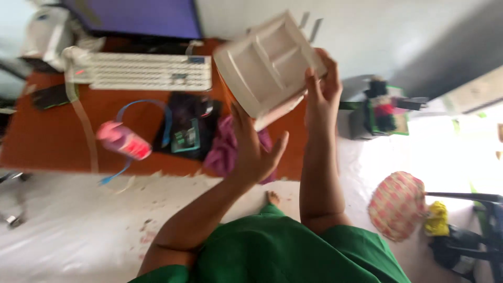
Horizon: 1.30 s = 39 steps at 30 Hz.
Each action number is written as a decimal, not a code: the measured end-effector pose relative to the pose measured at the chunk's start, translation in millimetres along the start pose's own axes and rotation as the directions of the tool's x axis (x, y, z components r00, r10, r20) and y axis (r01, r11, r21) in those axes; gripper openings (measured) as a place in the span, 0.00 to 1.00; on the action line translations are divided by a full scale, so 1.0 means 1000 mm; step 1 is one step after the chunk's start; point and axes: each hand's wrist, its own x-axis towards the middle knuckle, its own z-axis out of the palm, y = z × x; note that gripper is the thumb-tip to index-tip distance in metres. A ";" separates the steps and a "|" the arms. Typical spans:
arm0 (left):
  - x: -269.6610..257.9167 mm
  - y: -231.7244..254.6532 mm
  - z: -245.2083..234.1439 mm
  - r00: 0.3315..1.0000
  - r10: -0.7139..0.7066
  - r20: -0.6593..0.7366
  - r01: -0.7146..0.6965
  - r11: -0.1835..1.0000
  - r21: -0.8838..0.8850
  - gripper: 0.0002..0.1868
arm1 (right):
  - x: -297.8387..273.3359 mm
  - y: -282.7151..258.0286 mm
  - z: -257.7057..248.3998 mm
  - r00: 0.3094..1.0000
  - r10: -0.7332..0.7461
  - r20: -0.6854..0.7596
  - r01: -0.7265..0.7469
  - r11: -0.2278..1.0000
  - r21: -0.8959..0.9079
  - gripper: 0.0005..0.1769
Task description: The person tidies a home office by dusting a wall with a duster, then wiping a desk and its items with a cloth. They move a plastic organizer and a router to clean underneath, then wipe the monitor and keyboard.
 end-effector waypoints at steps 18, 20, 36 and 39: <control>-0.033 -0.013 0.238 0.779 -0.272 0.565 0.303 0.952 0.041 0.59 | 0.098 0.232 -0.213 0.893 0.437 0.107 -0.434 0.899 -0.056 0.19; -0.022 -0.030 0.221 0.844 -0.112 0.524 0.157 0.987 -0.043 0.32 | 0.110 0.229 -0.210 0.908 0.398 0.128 -0.396 0.917 -0.043 0.26; 0.044 -0.397 0.234 0.658 -0.701 0.276 0.747 0.655 -0.114 0.15 | 0.017 0.346 -0.280 0.873 0.487 -0.039 -0.488 0.873 -0.019 0.31; 0.068 -0.428 0.247 0.625 -0.704 0.338 0.780 0.575 -0.245 0.21 | 0.048 0.375 -0.277 0.825 0.563 -0.053 -0.565 0.819 -0.096 0.27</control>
